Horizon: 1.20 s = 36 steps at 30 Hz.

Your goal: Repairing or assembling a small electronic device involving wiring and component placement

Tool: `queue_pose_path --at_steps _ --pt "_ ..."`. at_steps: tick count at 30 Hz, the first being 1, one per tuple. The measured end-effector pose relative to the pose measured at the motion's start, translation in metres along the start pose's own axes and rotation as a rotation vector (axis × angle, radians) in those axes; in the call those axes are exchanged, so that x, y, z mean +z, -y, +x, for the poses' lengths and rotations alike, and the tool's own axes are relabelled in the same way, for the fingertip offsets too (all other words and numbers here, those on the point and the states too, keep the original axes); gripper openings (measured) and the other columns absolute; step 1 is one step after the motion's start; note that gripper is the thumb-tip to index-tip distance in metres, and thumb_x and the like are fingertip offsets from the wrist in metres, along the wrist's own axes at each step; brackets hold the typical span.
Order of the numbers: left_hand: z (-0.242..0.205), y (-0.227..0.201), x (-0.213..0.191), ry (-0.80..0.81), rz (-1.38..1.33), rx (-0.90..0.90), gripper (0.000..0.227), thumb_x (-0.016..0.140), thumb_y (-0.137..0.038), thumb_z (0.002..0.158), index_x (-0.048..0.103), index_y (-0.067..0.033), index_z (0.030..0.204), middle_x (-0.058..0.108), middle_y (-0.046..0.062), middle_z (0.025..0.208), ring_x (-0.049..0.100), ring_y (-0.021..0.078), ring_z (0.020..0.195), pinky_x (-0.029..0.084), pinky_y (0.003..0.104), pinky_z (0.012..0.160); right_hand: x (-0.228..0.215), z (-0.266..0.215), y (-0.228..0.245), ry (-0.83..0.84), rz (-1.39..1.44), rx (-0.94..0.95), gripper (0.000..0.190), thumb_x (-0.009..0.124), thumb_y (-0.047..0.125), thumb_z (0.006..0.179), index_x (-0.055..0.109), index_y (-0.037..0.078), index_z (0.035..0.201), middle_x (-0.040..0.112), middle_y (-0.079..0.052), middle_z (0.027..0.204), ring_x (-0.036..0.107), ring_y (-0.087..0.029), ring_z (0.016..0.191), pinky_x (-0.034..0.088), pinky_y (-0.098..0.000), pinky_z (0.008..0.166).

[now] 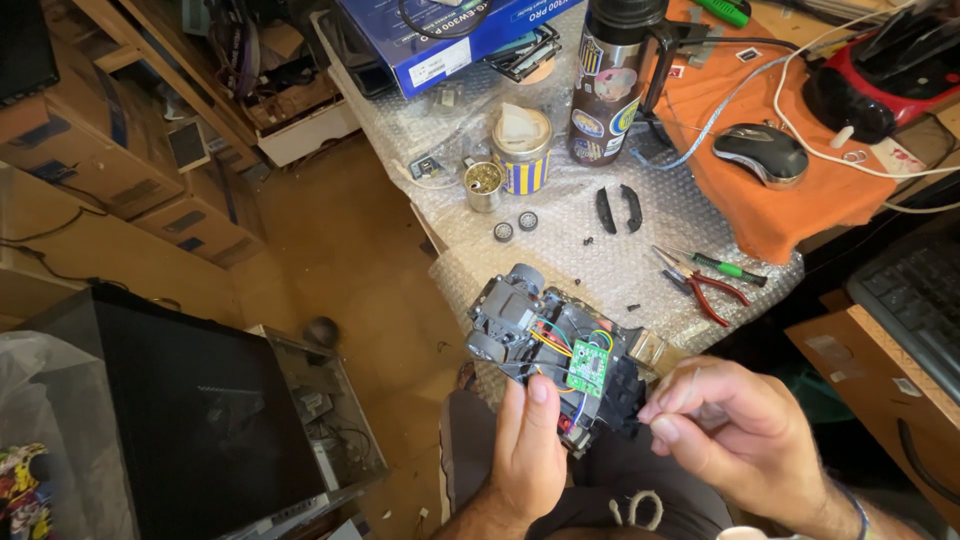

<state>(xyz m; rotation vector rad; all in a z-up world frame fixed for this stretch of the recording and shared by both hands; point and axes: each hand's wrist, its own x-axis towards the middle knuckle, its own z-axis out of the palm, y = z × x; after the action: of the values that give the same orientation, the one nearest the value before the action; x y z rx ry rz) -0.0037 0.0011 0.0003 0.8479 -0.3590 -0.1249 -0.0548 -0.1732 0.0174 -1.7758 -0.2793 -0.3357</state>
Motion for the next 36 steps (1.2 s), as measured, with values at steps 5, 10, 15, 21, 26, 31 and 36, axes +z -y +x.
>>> queue_pose_path --at_steps 5,10,15,21,26,31,36 --pt "-0.013 0.015 -0.014 -0.259 0.279 -0.120 0.044 0.044 -0.027 0.103 0.058 0.0056 0.130 0.068 0.020 0.126 0.061 0.0236 0.121 0.044 0.039 0.110 0.003 0.005 0.005 -0.018 -0.162 -0.159 0.008 0.065 0.014 0.091 0.058 0.012 0.094 0.071 0.001 0.064 0.076 -0.015 0.073 0.064 -0.0245 0.067" --pt "-0.007 0.007 -0.006 -0.268 0.269 -0.136 0.045 0.045 -0.026 0.103 0.060 0.0066 0.130 0.071 0.022 0.127 0.064 0.0248 0.121 0.047 0.039 0.109 0.005 0.001 -0.001 -0.047 -0.249 -0.261 0.012 0.066 0.010 0.089 0.056 0.011 0.096 0.070 0.000 0.064 0.077 -0.016 0.074 0.064 -0.0253 0.069" --pt "-0.003 0.001 -0.003 -0.064 0.119 -0.026 0.053 0.041 -0.027 0.107 0.045 0.0096 0.145 0.053 0.026 0.147 0.050 0.0306 0.138 0.037 0.042 0.119 0.005 -0.005 -0.005 -0.054 -0.298 -0.362 0.016 0.068 0.008 0.089 0.058 0.010 0.102 0.071 -0.012 0.093 0.074 -0.013 0.064 0.065 -0.0214 0.063" --pt "-0.006 0.008 -0.008 -0.146 0.084 -0.098 0.053 0.043 -0.026 0.106 0.045 0.0081 0.146 0.056 0.024 0.145 0.052 0.0274 0.136 0.037 0.040 0.118 0.004 -0.007 -0.015 -0.039 -0.361 -0.453 0.016 0.070 0.009 0.088 0.059 0.009 0.101 0.073 -0.011 0.097 0.074 -0.015 0.069 0.061 -0.0249 0.065" --pt "-0.003 0.005 -0.006 -0.087 0.026 -0.096 0.053 0.041 -0.027 0.107 0.044 0.0095 0.146 0.056 0.027 0.145 0.053 0.0318 0.137 0.039 0.043 0.119 0.002 -0.007 -0.023 -0.023 -0.390 -0.514 0.018 0.070 0.008 0.088 0.059 0.008 0.102 0.072 -0.012 0.097 0.072 -0.018 0.070 0.061 -0.0272 0.065" --pt "-0.002 0.004 -0.009 -0.064 0.155 -0.045 0.052 0.039 -0.027 0.108 0.047 0.0092 0.144 0.056 0.025 0.145 0.053 0.0293 0.136 0.038 0.041 0.118 -0.003 -0.009 -0.030 0.000 -0.455 -0.564 0.023 0.073 0.009 0.088 0.058 0.007 0.106 0.072 -0.013 0.101 0.070 -0.020 0.072 0.058 -0.0289 0.064" --pt "-0.001 0.005 -0.008 -0.037 0.075 -0.052 0.054 0.039 -0.030 0.109 0.042 0.0078 0.147 0.052 0.025 0.148 0.050 0.0312 0.140 0.037 0.043 0.120 -0.004 -0.018 -0.034 -0.003 -0.486 -0.390 0.019 0.071 0.010 0.086 0.067 0.000 0.102 0.074 -0.007 0.091 0.066 -0.019 0.068 0.055 -0.0269 0.061"
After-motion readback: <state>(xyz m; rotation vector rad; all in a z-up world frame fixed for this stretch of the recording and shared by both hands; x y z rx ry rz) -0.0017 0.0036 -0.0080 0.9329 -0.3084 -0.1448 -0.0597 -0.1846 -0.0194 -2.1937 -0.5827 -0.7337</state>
